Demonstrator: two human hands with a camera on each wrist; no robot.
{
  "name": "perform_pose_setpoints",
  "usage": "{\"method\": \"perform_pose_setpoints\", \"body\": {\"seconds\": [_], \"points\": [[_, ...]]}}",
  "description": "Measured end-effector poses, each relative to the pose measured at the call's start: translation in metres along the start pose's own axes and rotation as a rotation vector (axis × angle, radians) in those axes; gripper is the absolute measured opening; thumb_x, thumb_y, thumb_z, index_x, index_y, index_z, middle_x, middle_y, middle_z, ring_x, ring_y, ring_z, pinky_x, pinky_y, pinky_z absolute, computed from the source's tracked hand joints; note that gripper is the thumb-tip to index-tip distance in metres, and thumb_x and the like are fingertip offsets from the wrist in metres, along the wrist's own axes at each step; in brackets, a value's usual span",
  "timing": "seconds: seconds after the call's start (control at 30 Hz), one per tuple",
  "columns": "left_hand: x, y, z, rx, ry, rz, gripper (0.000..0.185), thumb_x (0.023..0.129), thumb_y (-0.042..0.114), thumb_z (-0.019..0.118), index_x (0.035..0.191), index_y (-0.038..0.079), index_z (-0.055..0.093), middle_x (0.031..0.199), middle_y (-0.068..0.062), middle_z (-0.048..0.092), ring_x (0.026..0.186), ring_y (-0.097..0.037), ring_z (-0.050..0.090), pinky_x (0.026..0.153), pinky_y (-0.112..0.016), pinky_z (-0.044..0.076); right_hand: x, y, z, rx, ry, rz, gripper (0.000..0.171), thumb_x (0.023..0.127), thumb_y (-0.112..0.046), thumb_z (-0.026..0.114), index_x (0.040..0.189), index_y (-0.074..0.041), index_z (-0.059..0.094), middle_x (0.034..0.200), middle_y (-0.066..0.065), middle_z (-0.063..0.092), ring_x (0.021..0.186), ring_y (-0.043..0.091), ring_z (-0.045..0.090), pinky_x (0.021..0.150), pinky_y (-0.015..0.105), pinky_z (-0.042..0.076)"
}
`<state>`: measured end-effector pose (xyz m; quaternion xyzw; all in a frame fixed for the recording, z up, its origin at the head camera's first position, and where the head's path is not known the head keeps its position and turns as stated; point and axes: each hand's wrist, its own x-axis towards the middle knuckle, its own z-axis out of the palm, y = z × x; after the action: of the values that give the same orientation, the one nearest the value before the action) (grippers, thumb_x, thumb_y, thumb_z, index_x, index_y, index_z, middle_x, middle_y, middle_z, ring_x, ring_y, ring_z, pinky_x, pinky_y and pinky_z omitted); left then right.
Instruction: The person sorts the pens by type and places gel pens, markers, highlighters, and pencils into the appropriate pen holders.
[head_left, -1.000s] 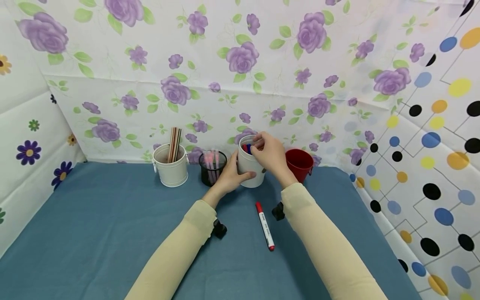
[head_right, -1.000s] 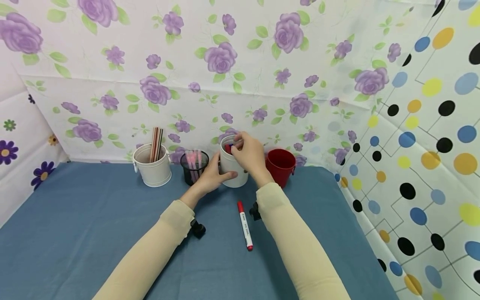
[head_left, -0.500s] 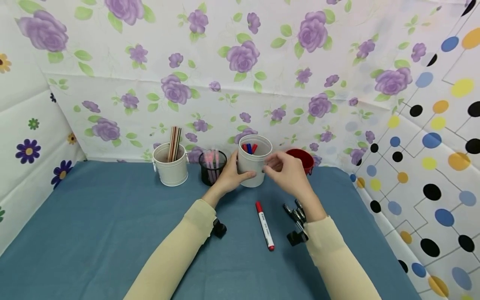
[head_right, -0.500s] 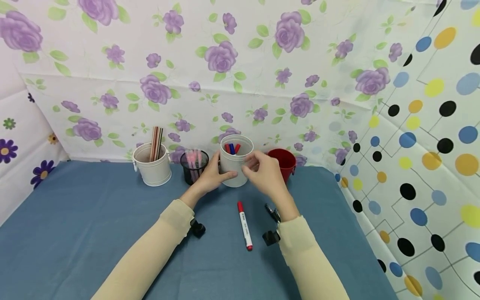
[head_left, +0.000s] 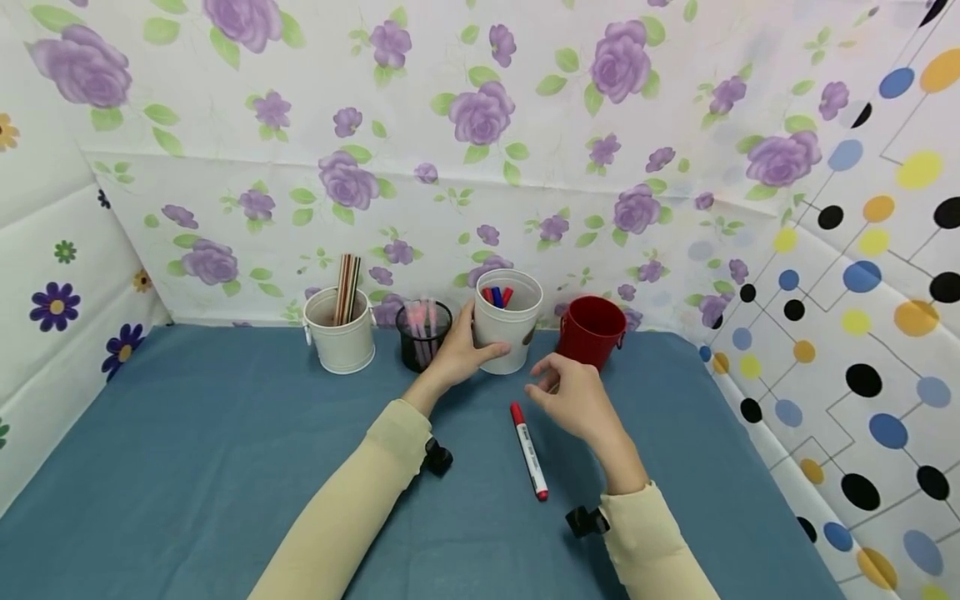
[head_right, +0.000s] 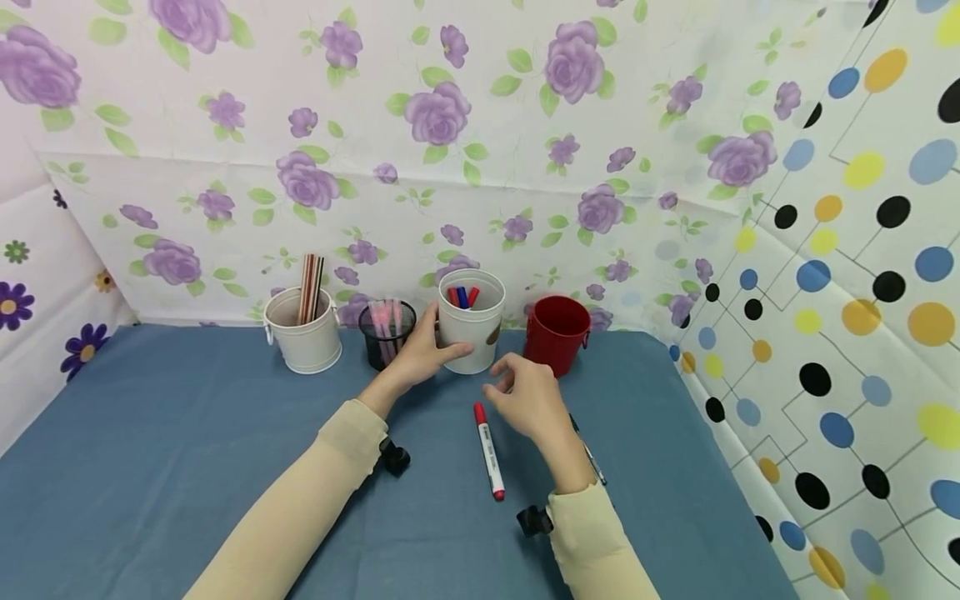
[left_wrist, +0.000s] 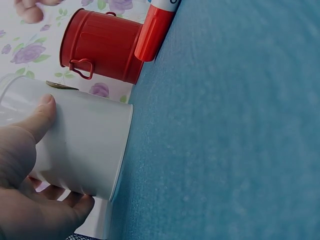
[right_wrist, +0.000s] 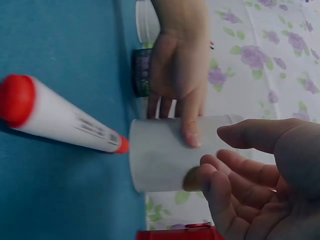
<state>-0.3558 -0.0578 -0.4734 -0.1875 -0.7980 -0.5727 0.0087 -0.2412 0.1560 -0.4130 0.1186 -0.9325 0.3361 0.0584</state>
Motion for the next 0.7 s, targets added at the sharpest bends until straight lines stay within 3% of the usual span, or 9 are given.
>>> {"method": "perform_pose_setpoints", "body": {"seconds": [0.1, 0.37, 0.7], "points": [[0.001, 0.000, 0.000, -0.002, -0.003, 0.005, 0.103, 0.095, 0.032, 0.084, 0.171, 0.019, 0.015, 0.166, -0.011, 0.035, 0.152, -0.030, 0.038, 0.126, -0.054, 0.031, -0.002, 0.004, 0.005, -0.006, -0.031, 0.030, 0.021, 0.093, -0.014, 0.083, 0.110, -0.005, 0.074, 0.081, 0.002, 0.070, 0.067, 0.014, 0.062, 0.065, 0.033, 0.056], [0.000, -0.004, -0.002, -0.015, 0.004, -0.023, 0.103, 0.095, 0.032, 0.084, 0.171, 0.016, 0.016, 0.165, -0.012, 0.035, 0.151, -0.030, 0.039, 0.125, -0.053, 0.034, -0.005, 0.008, 0.017, -0.069, -0.235, 0.107, 0.030, 0.093, -0.020, 0.084, 0.117, -0.006, 0.072, 0.083, 0.002, 0.067, 0.068, 0.016, 0.060, 0.062, 0.032, 0.053], [0.000, -0.001, 0.000, -0.002, -0.001, -0.012, 0.104, 0.094, 0.033, 0.085, 0.171, 0.016, 0.016, 0.166, -0.013, 0.034, 0.153, -0.031, 0.037, 0.126, -0.054, 0.031, -0.010, 0.007, 0.028, -0.149, -0.328, 0.171, 0.029, 0.089, -0.021, 0.088, 0.107, -0.008, 0.069, 0.080, 0.003, 0.065, 0.069, 0.018, 0.060, 0.061, 0.034, 0.052]]}}
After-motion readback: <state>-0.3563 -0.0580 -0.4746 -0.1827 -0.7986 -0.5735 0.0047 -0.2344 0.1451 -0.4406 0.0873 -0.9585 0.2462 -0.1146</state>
